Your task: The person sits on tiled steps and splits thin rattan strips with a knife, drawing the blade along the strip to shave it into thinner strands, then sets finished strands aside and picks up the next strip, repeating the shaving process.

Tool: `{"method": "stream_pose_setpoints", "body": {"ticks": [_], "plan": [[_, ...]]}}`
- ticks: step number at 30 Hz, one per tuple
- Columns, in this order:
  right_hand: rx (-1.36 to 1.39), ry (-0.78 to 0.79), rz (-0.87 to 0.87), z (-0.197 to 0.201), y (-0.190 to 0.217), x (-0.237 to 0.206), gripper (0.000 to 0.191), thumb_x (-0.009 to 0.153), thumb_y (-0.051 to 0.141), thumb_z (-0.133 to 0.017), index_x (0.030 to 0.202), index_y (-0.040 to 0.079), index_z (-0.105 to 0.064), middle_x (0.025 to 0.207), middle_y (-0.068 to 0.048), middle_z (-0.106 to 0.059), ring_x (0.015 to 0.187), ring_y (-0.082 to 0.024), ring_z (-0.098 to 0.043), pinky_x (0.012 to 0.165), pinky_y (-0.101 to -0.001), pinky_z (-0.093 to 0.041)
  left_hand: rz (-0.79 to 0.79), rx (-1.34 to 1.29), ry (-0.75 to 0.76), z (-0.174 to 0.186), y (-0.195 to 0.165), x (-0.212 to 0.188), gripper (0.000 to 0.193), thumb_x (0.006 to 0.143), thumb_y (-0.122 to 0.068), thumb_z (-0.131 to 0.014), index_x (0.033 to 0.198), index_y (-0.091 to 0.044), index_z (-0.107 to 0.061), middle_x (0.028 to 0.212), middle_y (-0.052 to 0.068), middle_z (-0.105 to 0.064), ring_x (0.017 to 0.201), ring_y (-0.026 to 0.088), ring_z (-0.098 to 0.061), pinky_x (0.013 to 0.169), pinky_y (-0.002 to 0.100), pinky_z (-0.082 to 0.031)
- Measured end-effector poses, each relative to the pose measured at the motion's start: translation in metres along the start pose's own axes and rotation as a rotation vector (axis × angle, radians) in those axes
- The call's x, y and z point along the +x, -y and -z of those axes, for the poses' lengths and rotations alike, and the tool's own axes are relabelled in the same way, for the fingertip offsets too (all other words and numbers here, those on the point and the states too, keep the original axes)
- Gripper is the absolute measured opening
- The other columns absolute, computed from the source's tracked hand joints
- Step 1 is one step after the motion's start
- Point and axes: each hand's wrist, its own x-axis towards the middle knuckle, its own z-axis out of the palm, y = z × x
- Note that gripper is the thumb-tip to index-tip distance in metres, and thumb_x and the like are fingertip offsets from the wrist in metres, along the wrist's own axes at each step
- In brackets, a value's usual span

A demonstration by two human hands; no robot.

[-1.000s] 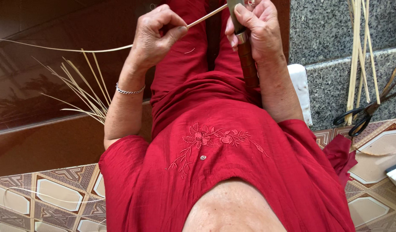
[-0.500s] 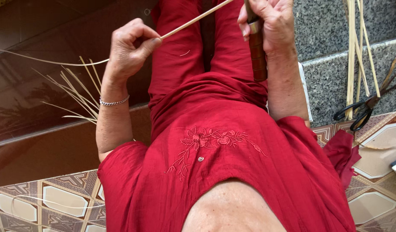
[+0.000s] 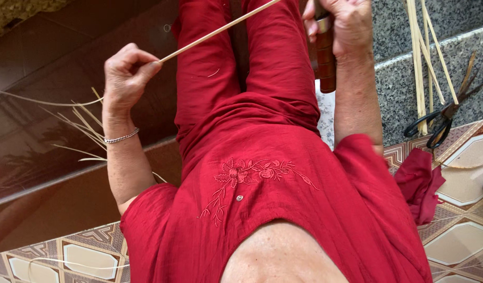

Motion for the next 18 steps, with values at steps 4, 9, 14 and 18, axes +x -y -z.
{"method": "stream_pose_setpoints", "body": {"ticks": [4, 9, 14, 18], "plan": [[-0.064, 0.005, 0.05, 0.018, -0.002, -0.002, 0.023, 0.121, 0.009, -0.059, 0.103, -0.004, -0.067, 0.088, -0.018, -0.071, 0.065, -0.021, -0.067, 0.054, -0.0297, -0.054, 0.024, 0.002, 0.007, 0.007, 0.014, -0.001, 0.013, 0.097, 0.008, -0.081, 0.097, -0.002, -0.073, 0.088, -0.003, -0.056, 0.081, 0.006, -0.052, 0.071, 0.023, -0.042], [-0.215, -0.098, 0.133, 0.052, 0.006, -0.009, 0.024, 0.117, 0.007, -0.049, 0.109, -0.001, -0.069, 0.092, -0.018, -0.072, 0.07, -0.02, -0.07, 0.059, -0.0315, -0.06, 0.107, -0.022, -0.048, 0.021, 0.034, -0.007, 0.009, 0.098, 0.005, -0.079, 0.097, -0.002, -0.073, 0.091, -0.003, -0.061, 0.084, 0.006, -0.056, 0.075, 0.022, -0.045], [-0.142, -0.081, 0.147, 0.05, 0.003, -0.008, 0.026, 0.117, 0.008, -0.045, 0.109, -0.001, -0.068, 0.09, -0.017, -0.071, 0.072, -0.02, -0.071, 0.061, -0.0314, -0.06, 0.133, 0.084, 0.097, 0.008, 0.032, 0.009, 0.018, 0.099, -0.002, -0.076, 0.116, -0.004, -0.072, 0.1, -0.002, -0.067, 0.092, 0.006, -0.062, 0.08, 0.024, -0.051], [-0.099, -0.09, 0.157, 0.007, -0.008, -0.002, 0.022, 0.116, 0.009, -0.057, 0.1, -0.002, -0.067, 0.089, -0.016, -0.071, 0.065, -0.019, -0.068, 0.055, -0.0308, -0.057, 0.09, 0.136, 0.281, -0.038, 0.0, 0.036, 0.037, 0.102, -0.015, -0.075, 0.137, -0.008, -0.064, 0.1, 0.0, -0.069, 0.083, 0.006, -0.059, 0.072, 0.025, -0.051]]}}
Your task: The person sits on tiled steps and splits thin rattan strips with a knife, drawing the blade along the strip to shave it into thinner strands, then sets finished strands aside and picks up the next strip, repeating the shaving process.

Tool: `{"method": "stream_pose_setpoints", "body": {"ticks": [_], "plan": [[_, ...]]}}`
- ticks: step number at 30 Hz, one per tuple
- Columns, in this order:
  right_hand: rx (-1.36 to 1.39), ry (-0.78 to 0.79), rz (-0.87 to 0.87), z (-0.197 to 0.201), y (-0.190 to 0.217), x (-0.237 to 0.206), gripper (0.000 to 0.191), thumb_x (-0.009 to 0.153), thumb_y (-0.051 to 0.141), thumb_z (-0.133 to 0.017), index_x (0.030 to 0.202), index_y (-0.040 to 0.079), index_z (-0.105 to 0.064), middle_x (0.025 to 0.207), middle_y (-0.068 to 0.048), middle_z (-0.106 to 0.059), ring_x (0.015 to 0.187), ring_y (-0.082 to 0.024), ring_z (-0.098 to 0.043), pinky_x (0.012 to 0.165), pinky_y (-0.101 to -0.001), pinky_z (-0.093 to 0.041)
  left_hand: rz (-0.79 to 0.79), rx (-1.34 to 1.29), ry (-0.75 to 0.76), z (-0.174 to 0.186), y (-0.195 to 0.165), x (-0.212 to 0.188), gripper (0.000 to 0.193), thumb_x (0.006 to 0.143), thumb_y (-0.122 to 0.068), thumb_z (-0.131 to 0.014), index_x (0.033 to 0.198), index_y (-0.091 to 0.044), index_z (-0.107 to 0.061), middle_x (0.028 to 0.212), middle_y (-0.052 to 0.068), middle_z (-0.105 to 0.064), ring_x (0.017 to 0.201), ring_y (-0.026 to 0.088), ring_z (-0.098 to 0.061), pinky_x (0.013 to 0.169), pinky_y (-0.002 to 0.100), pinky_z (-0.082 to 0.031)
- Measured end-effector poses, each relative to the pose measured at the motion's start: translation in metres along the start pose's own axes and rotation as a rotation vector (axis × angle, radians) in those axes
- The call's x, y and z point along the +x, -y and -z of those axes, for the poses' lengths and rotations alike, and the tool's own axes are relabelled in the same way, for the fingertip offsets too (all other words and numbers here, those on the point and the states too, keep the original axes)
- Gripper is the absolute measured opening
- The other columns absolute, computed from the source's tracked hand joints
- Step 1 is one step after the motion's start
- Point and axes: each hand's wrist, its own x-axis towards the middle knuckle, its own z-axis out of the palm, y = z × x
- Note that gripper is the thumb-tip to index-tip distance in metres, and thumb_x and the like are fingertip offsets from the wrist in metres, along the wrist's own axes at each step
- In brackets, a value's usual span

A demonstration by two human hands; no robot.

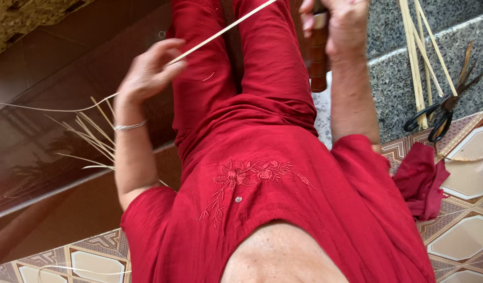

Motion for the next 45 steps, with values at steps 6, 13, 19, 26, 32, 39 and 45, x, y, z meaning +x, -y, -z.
{"method": "stream_pose_setpoints", "body": {"ticks": [6, 13, 19, 26, 32, 39, 45], "plan": [[0.091, 0.068, -0.1, -0.069, 0.002, -0.009, 0.034, 0.118, 0.015, -0.058, 0.091, -0.003, -0.067, 0.072, -0.014, -0.066, 0.055, -0.017, -0.063, 0.049, -0.0274, -0.05, -0.393, -0.001, -0.173, -0.062, -0.062, 0.054, 0.008, 0.108, -0.007, -0.074, 0.115, -0.003, -0.072, 0.091, 0.005, -0.063, 0.076, 0.011, -0.055, 0.068, 0.029, -0.047], [0.256, 0.171, -0.272, -0.093, -0.008, -0.013, 0.023, 0.114, 0.009, -0.061, 0.128, 0.005, -0.044, 0.086, -0.016, -0.07, 0.06, -0.02, -0.063, 0.05, -0.0282, -0.052, -0.438, -0.025, -0.224, -0.059, -0.079, 0.064, 0.008, 0.101, 0.0, -0.081, 0.103, -0.002, -0.074, 0.082, 0.004, -0.055, 0.073, 0.014, -0.051, 0.065, 0.031, -0.042], [0.233, 0.201, -0.279, -0.068, -0.008, -0.014, 0.015, 0.115, 0.007, -0.059, 0.128, 0.003, -0.051, 0.082, -0.019, -0.071, 0.055, -0.021, -0.063, 0.05, -0.0295, -0.052, -0.431, -0.026, -0.161, -0.044, -0.07, 0.039, 0.009, 0.098, 0.002, -0.083, 0.101, -0.002, -0.076, 0.08, 0.003, -0.051, 0.073, 0.013, -0.049, 0.064, 0.031, -0.039], [0.215, 0.196, -0.239, -0.06, -0.01, -0.019, 0.009, 0.117, 0.006, -0.06, 0.123, 0.002, -0.055, 0.082, -0.018, -0.071, 0.056, -0.021, -0.064, 0.051, -0.0285, -0.052, -0.423, -0.016, -0.159, -0.044, -0.063, 0.025, 0.011, 0.097, 0.002, -0.085, 0.102, -0.003, -0.077, 0.079, 0.002, -0.049, 0.072, 0.013, -0.047, 0.063, 0.03, -0.038], [0.201, 0.148, -0.168, -0.03, 0.004, -0.012, 0.03, 0.12, 0.008, -0.057, 0.094, -0.004, -0.066, 0.078, -0.018, -0.069, 0.056, -0.02, -0.062, 0.048, -0.0307, -0.052, -0.357, -0.018, -0.176, -0.034, -0.056, 0.003, 0.011, 0.096, 0.002, -0.086, 0.101, -0.003, -0.077, 0.08, 0.001, -0.053, 0.073, 0.011, -0.049, 0.064, 0.029, -0.04], [0.203, 0.147, -0.197, -0.017, 0.009, -0.014, 0.029, 0.119, 0.007, -0.059, 0.092, -0.005, -0.064, 0.08, -0.019, -0.069, 0.057, -0.02, -0.062, 0.05, -0.0312, -0.052, -0.341, -0.037, -0.17, -0.025, -0.05, -0.004, 0.012, 0.095, 0.003, -0.085, 0.102, -0.004, -0.078, 0.079, 0.001, -0.054, 0.073, 0.01, -0.049, 0.064, 0.028, -0.04], [0.144, 0.155, -0.197, -0.008, 0.017, -0.011, 0.022, 0.12, 0.007, -0.059, 0.1, -0.002, -0.065, 0.084, -0.018, -0.07, 0.06, -0.02, -0.065, 0.051, -0.0309, -0.053, -0.335, -0.038, -0.148, -0.023, -0.052, -0.004, 0.011, 0.094, 0.002, -0.086, 0.1, -0.003, -0.078, 0.077, 0.001, -0.054, 0.071, 0.01, -0.048, 0.063, 0.027, -0.039]]}}
